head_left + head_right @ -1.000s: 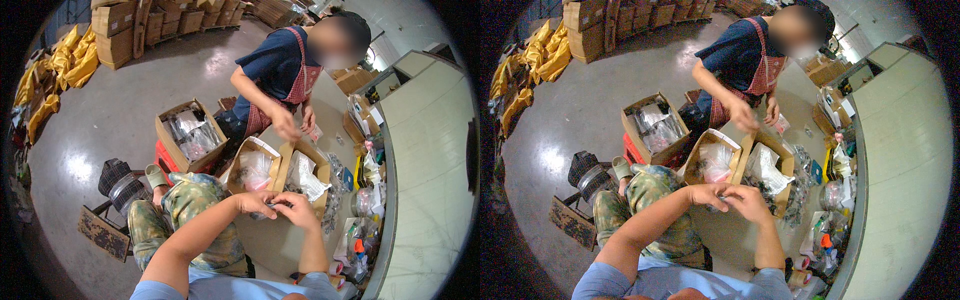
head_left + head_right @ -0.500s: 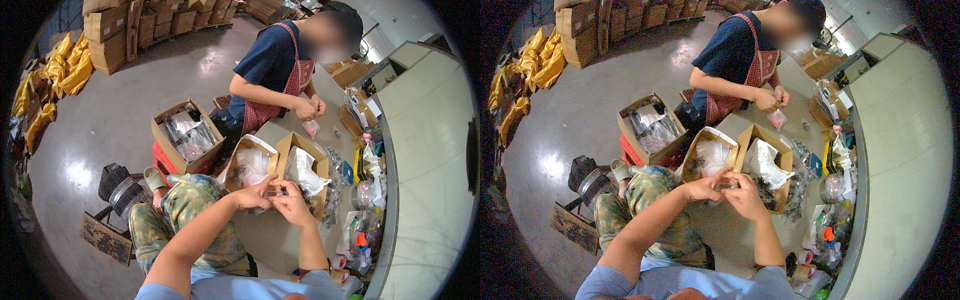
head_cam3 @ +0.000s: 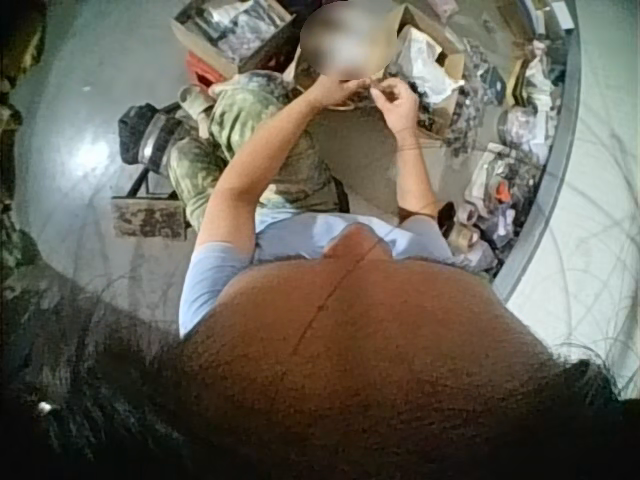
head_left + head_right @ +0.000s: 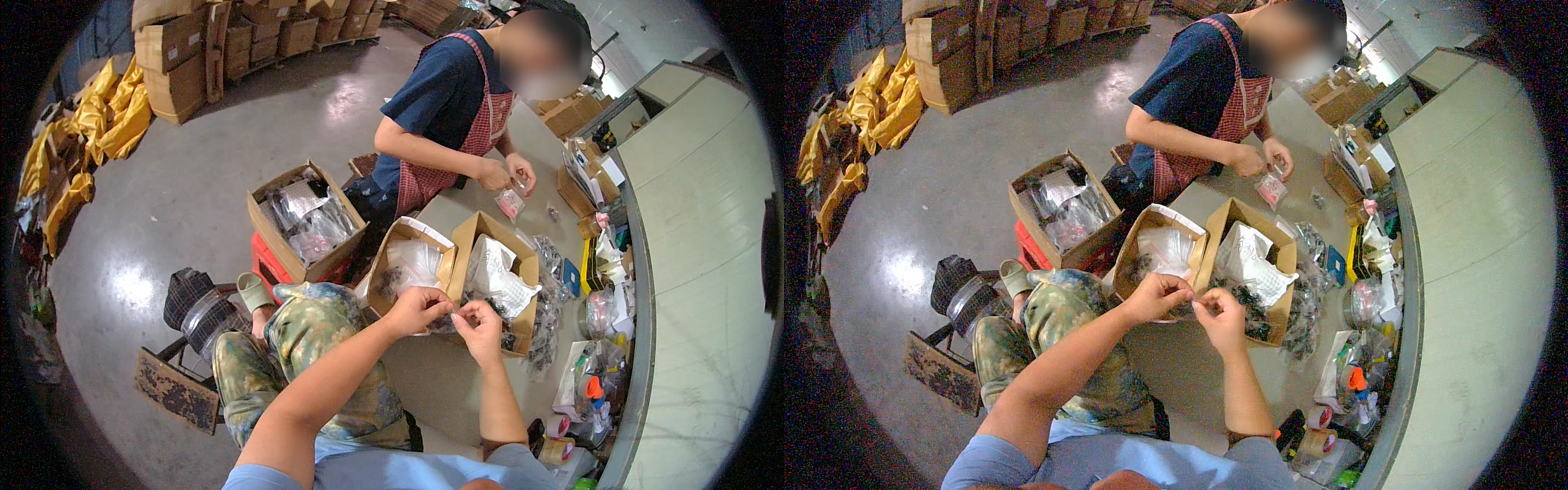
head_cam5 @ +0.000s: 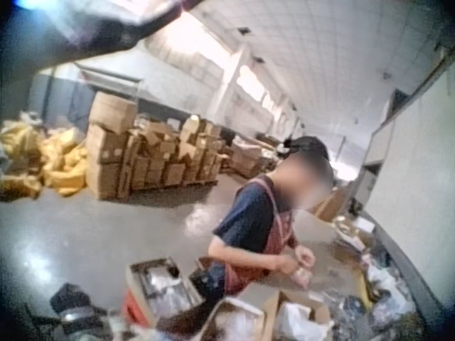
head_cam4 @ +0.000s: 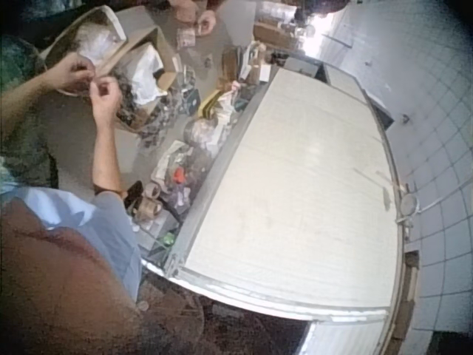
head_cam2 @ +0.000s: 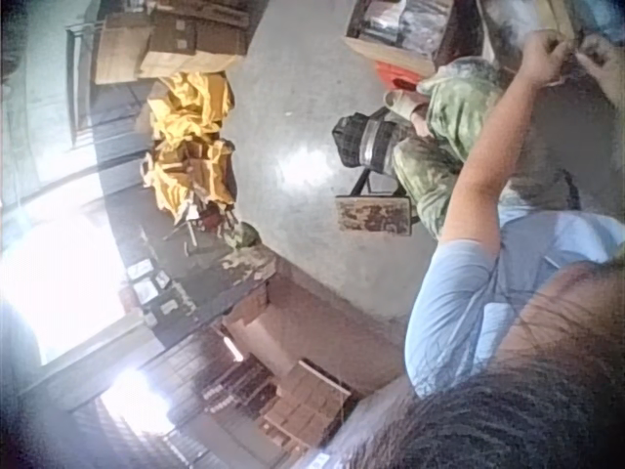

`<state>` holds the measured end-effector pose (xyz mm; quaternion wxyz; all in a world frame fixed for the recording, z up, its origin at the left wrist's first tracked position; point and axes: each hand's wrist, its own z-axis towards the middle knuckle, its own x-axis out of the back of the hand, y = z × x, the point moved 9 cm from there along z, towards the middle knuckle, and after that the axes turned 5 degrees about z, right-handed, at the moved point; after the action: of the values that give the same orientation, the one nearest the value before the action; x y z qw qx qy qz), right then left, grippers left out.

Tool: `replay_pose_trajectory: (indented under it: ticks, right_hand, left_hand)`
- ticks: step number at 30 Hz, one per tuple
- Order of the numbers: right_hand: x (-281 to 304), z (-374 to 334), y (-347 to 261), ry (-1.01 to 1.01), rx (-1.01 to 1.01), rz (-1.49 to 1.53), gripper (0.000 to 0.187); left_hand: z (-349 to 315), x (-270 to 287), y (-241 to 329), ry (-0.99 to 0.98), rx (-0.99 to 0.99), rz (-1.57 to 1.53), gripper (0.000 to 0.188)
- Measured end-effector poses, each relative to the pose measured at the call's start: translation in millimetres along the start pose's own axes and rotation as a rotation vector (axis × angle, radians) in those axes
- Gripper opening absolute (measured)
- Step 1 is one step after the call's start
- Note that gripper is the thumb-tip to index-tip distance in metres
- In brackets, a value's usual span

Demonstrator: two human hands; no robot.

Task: The person is putting small metal hardware components into individual plastic bags and then placing those bags into a cardboard box.

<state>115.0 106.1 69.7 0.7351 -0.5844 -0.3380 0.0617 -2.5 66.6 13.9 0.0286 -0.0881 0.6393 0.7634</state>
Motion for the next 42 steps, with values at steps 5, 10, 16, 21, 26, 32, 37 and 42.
replay_pose_trajectory:
  ticks: [5, 10, 16, 21, 26, 32, 37, 42]
  right_hand:
    - [-11.2, 5.0, -20.0, -0.084, 0.206, -0.193, 0.011]
    - [-7.1, 4.5, -15.1, -0.145, 0.145, -0.119, 0.011]
    - [20.5, -5.2, 12.3, -0.097, 0.017, -0.085, 0.011]
    - [49.4, -11.6, 23.0, 0.063, -0.029, 0.073, 0.014]
    - [159.4, -17.7, 20.8, 0.48, 0.057, 0.061, 0.015]
    - [234.4, -23.9, 36.0, 0.803, 0.15, -0.132, 0.014]
    - [182.0, -22.7, 50.2, 0.655, 0.18, -0.124, 0.021]
    - [131.2, -25.5, 67.5, 0.485, -0.018, -0.021, 0.018]
  left_hand:
    - [-0.5, -0.4, 2.4, 0.011, -0.051, 0.135, 0.012]
    - [-2.2, 0.4, 18.7, 0.037, -0.139, 0.108, 0.013]
    - [3.0, 12.4, 12.8, 0.113, -0.019, 0.047, 0.018]
    - [9.3, 29.9, -22.8, 0.27, 0.059, 0.084, 0.017]
    - [11.0, 33.5, -24.7, 0.216, 0.246, 0.942, 0.02]
    - [21.8, 1.3, -63.7, -0.052, 0.158, 1.426, 0.025]
    - [32.6, 2.1, -76.6, -0.02, 0.146, 1.454, 0.016]
    - [25.7, 27.5, -52.4, 0.154, 0.195, 1.27, 0.013]
